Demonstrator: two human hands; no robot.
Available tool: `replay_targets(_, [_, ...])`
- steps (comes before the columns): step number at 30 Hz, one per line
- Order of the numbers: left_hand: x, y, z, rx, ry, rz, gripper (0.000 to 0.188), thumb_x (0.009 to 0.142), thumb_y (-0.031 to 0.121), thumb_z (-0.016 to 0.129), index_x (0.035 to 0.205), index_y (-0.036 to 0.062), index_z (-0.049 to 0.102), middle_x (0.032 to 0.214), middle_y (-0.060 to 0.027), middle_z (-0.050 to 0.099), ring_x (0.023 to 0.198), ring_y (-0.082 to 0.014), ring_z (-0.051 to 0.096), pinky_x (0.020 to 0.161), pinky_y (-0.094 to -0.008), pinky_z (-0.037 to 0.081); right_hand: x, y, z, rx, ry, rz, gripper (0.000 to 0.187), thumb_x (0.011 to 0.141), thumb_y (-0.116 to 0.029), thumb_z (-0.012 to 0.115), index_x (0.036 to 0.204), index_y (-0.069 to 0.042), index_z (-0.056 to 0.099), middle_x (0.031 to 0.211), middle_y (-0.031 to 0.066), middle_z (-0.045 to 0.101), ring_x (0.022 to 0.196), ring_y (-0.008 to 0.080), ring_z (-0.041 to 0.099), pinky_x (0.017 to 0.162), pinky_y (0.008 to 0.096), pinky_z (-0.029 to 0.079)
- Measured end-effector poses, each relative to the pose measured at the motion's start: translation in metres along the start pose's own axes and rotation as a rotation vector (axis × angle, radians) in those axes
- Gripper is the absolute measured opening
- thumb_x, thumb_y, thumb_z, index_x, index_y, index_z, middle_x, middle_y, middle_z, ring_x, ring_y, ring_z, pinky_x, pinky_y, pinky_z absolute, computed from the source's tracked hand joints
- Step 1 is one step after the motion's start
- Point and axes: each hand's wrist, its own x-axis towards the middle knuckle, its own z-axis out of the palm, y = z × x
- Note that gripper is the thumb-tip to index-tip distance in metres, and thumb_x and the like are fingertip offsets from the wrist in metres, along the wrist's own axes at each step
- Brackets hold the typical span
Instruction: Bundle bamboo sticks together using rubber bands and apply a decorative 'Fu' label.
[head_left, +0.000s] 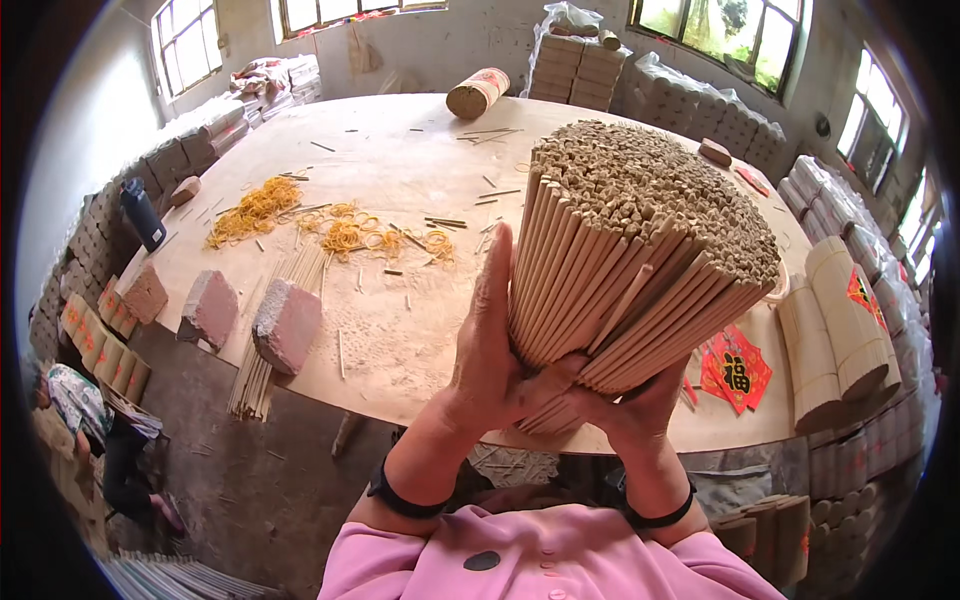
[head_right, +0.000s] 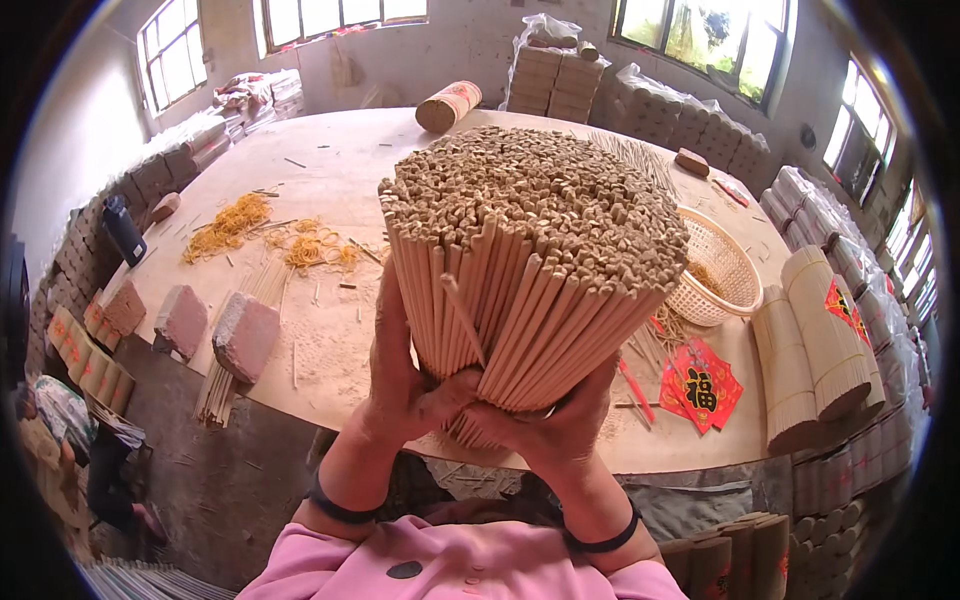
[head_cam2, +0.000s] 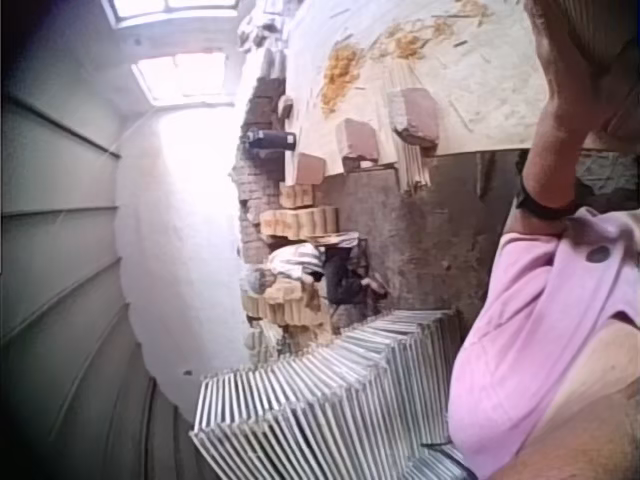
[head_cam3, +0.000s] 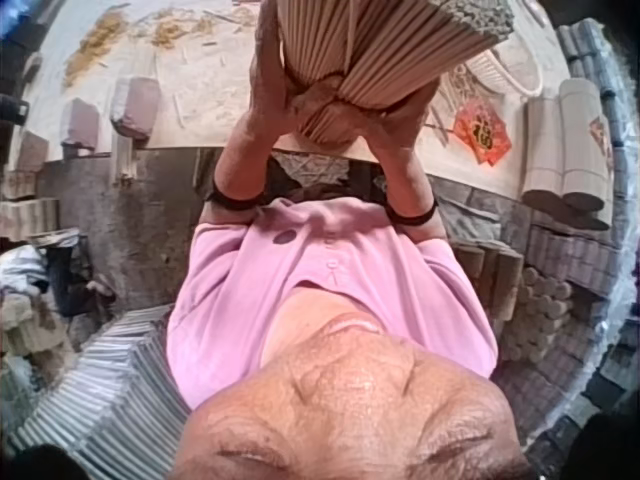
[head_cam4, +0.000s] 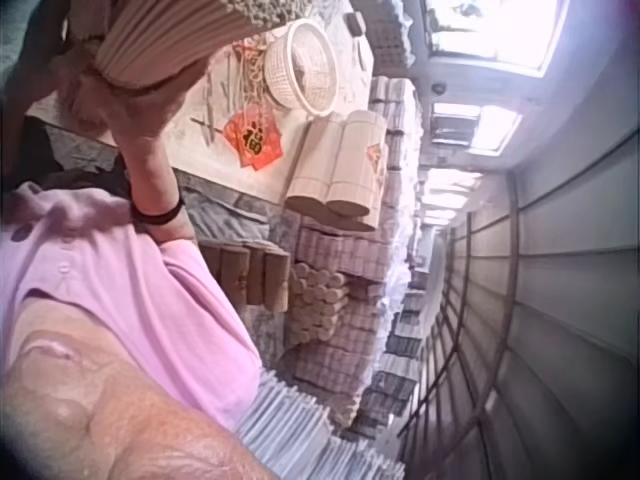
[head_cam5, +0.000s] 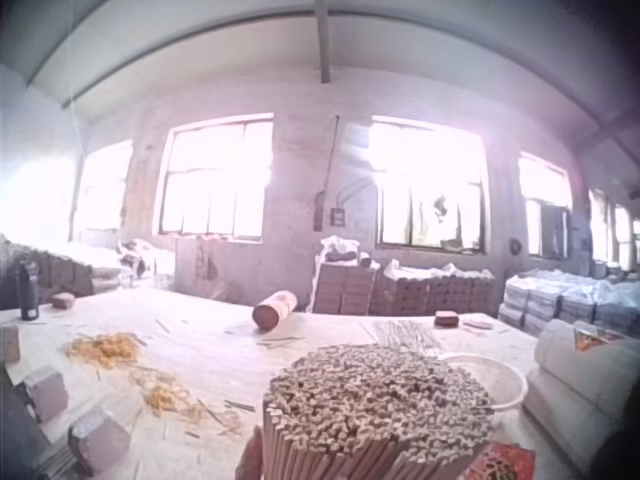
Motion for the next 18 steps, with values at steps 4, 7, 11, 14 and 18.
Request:
replay_targets(4, [-0.002, -0.002, 0.006, 0.040, 0.030, 0.064, 0.103, 0.081, 0.032, 0.071, 0.145, -0.0111, 0.003, 0.132, -0.0301, 0.045, 0.121, -0.0380, 0.048, 0.102, -0.0442, 0.036, 0.008, -0.019, -0.002, -0.037, -0.015, -0.050, 0.113, 0.057, -0.026, 0.089, 0.141, 0.002, 0.018, 0.130, 0.0170, 0.044, 0.120, 0.0275, 0.048, 0.102, 0.0419, 0.039])
replay_targets(7, [-0.006, -0.004, 0.011, -0.083, 0.064, 0.016, 0.103, 0.081, 0.032, 0.071, 0.145, -0.0111, 0.002, 0.130, -0.0306, 0.046, 0.119, -0.0377, 0.051, 0.101, -0.0437, 0.038, 0.030, -0.044, 0.002, -0.250, 0.009, -0.291, 0.116, 0.058, -0.027, 0.087, 0.144, 0.001, 0.015, 0.135, 0.0156, 0.039, 0.125, 0.0268, 0.042, 0.105, 0.0414, 0.035])
replay_targets(11, [-0.009, -0.003, 0.009, -0.071, 0.036, -0.018, 0.101, 0.081, 0.028, 0.070, 0.145, -0.0114, 0.002, 0.130, -0.0311, 0.047, 0.117, -0.0382, 0.053, 0.100, -0.0431, 0.040, 0.056, -0.058, 0.014, -0.378, 0.068, -0.386, 0.117, 0.061, -0.026, 0.084, 0.147, 0.000, 0.010, 0.139, 0.0142, 0.034, 0.129, 0.0263, 0.037, 0.107, 0.0403, 0.032])
replay_targets(14, [-0.008, 0.006, 0.009, -0.084, 0.041, -0.041, 0.100, 0.080, 0.024, 0.070, 0.145, -0.0115, 0.002, 0.131, -0.0318, 0.045, 0.119, -0.0392, 0.051, 0.100, -0.0435, 0.039, 0.057, -0.069, 0.012, -0.260, 0.065, -0.327, 0.115, 0.064, -0.022, 0.082, 0.148, 0.000, 0.006, 0.140, 0.0144, 0.034, 0.128, 0.0265, 0.038, 0.107, 0.0393, 0.033])
replay_targets(18, [-0.016, 0.004, 0.013, 0.007, 0.054, -0.079, 0.101, 0.077, 0.020, 0.071, 0.144, -0.0132, 0.003, 0.133, -0.0352, 0.040, 0.122, -0.0415, 0.047, 0.102, -0.0456, 0.037, 0.054, -0.055, 0.019, -0.368, 0.203, -0.477, 0.115, 0.064, -0.014, 0.081, 0.148, -0.001, 0.004, 0.144, 0.0143, 0.032, 0.129, 0.0248, 0.038, 0.107, 0.0383, 0.033])
